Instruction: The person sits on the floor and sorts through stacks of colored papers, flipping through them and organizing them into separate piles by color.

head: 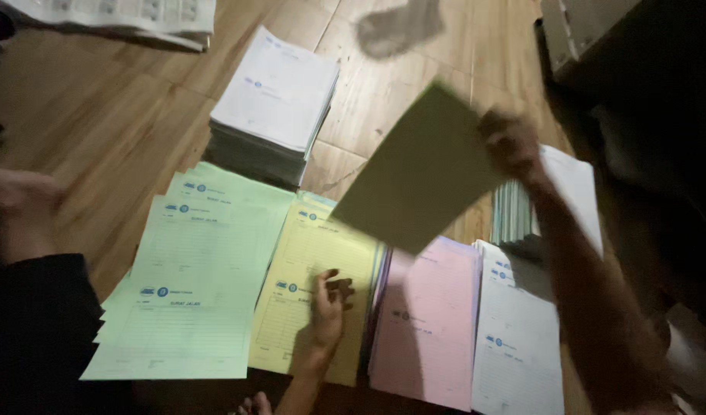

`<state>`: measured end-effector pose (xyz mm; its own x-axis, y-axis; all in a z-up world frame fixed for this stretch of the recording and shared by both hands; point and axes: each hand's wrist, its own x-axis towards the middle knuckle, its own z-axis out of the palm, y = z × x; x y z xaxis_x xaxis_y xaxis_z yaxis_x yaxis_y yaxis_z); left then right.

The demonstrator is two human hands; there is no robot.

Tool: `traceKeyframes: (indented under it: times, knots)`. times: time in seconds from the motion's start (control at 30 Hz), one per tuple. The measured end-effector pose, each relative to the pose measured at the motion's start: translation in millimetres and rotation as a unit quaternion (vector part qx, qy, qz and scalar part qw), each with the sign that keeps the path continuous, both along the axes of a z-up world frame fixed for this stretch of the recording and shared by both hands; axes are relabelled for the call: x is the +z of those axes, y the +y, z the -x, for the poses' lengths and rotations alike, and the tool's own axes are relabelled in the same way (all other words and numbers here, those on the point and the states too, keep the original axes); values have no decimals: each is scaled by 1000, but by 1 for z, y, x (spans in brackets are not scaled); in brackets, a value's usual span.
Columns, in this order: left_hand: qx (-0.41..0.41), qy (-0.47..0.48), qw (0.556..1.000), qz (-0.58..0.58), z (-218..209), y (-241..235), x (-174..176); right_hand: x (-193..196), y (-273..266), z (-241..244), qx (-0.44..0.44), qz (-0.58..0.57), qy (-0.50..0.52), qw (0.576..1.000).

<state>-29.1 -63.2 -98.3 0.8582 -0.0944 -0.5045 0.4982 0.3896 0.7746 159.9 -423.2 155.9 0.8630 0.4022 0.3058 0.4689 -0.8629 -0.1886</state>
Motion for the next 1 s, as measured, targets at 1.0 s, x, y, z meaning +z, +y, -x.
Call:
traceKeyframes:
  times: [1.0]
  knots:
    - [-153,-352,869,-312,27,0,-34,-268,101,-14,-261,89,131,952]
